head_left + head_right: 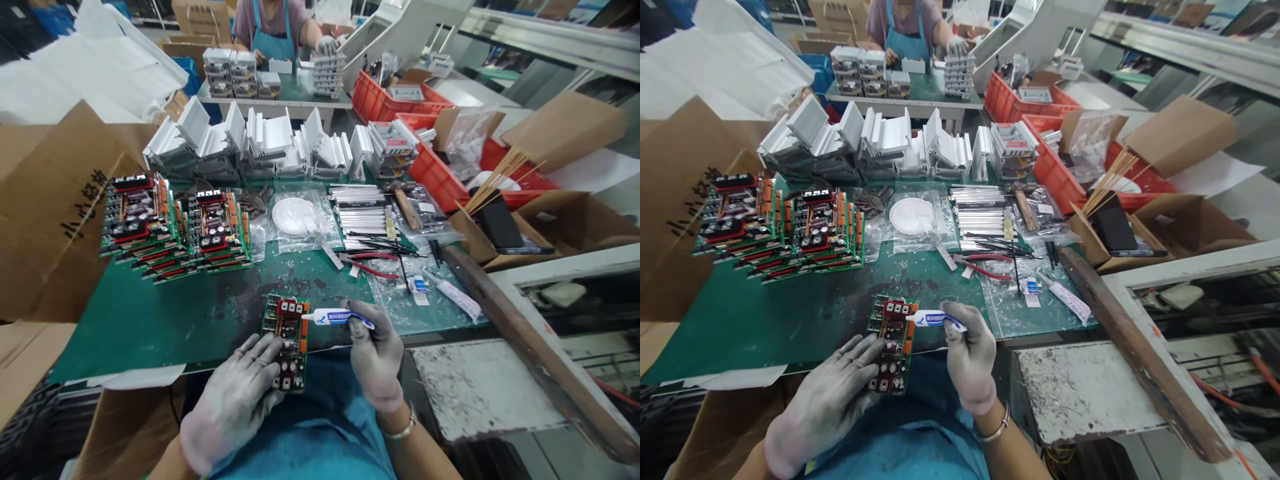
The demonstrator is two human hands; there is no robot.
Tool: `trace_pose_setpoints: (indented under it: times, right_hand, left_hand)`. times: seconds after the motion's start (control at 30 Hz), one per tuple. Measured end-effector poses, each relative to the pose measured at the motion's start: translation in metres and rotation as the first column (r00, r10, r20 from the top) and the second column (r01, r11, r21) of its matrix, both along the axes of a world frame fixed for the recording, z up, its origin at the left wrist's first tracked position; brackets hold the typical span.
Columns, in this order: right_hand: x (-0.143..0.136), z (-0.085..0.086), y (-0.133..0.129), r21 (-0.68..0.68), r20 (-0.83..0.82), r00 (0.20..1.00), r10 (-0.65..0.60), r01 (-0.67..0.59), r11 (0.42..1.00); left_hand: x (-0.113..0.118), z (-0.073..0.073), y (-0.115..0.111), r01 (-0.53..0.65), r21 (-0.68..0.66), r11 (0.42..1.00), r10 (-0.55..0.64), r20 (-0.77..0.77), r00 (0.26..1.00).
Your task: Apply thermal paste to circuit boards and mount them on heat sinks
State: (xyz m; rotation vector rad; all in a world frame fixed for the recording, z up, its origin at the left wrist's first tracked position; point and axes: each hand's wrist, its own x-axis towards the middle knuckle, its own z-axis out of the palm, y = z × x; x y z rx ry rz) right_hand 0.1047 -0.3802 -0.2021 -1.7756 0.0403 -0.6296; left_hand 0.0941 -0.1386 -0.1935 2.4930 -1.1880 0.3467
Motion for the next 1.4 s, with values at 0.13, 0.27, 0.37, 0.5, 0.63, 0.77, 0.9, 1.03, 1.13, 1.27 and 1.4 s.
trace_pose_setpoints:
  times: [0.13, 0.27, 0.37, 0.5, 0.63, 0.77, 0.9, 1.03, 1.13, 1.27, 1.4]
  right_hand:
    - [0.003, 0.008, 0.001, -0.242, 0.144, 0.985, 0.099, -0.062, 0.968]
    - [0.005, 0.010, 0.002, -0.330, 0.152, 0.979, 0.137, -0.081, 0.941]
    - [0.008, 0.010, 0.003, -0.367, 0.147, 0.978, 0.148, -0.085, 0.926]
    - [0.013, 0.013, 0.004, -0.436, 0.150, 0.972, 0.180, -0.098, 0.894]
    - [0.017, 0.015, 0.006, -0.448, 0.165, 0.962, 0.218, -0.123, 0.886]
    - [0.015, 0.009, 0.008, -0.291, 0.125, 0.980, 0.156, -0.114, 0.950]
    - [0.006, 0.004, -0.002, 0.019, -0.145, 0.978, -0.147, 0.152, 0.988]
    - [-0.005, 0.010, -0.039, 0.046, -0.349, 0.903, -0.250, 0.283, 0.958]
    - [-0.009, 0.017, -0.077, -0.042, -0.382, 0.884, -0.269, 0.274, 0.961]
    - [-0.004, 0.017, -0.116, -0.255, -0.408, 0.830, -0.380, 0.296, 0.921]
    - [0.004, 0.007, -0.124, -0.387, -0.432, 0.816, -0.385, 0.218, 0.896]
  left_hand:
    - [0.001, 0.004, 0.001, 0.009, 0.022, 1.000, -0.009, -0.017, 1.000]
    - [0.002, 0.005, 0.002, 0.017, 0.020, 1.000, -0.016, -0.023, 1.000]
    - [0.003, 0.006, 0.001, 0.020, 0.028, 0.999, -0.020, 0.001, 1.000]
    - [0.003, 0.006, 0.000, 0.017, 0.049, 0.999, -0.018, 0.013, 1.000]
    - [0.003, 0.006, 0.001, 0.021, 0.022, 1.000, -0.021, -0.006, 1.000]
    - [0.002, 0.001, 0.003, 0.011, -0.017, 1.000, -0.012, -0.042, 0.999]
    - [0.002, -0.006, 0.007, 0.001, -0.052, 0.999, -0.005, -0.065, 0.998]
    - [0.002, -0.012, 0.010, -0.008, -0.108, 0.994, 0.000, -0.065, 0.998]
    - [0.003, -0.016, 0.011, -0.010, -0.147, 0.989, 0.002, -0.056, 0.998]
    - [0.005, -0.021, 0.012, -0.008, -0.187, 0.982, 0.011, 0.012, 1.000]
    - [0.009, -0.028, 0.011, -0.025, -0.189, 0.982, 0.045, 0.102, 0.994]
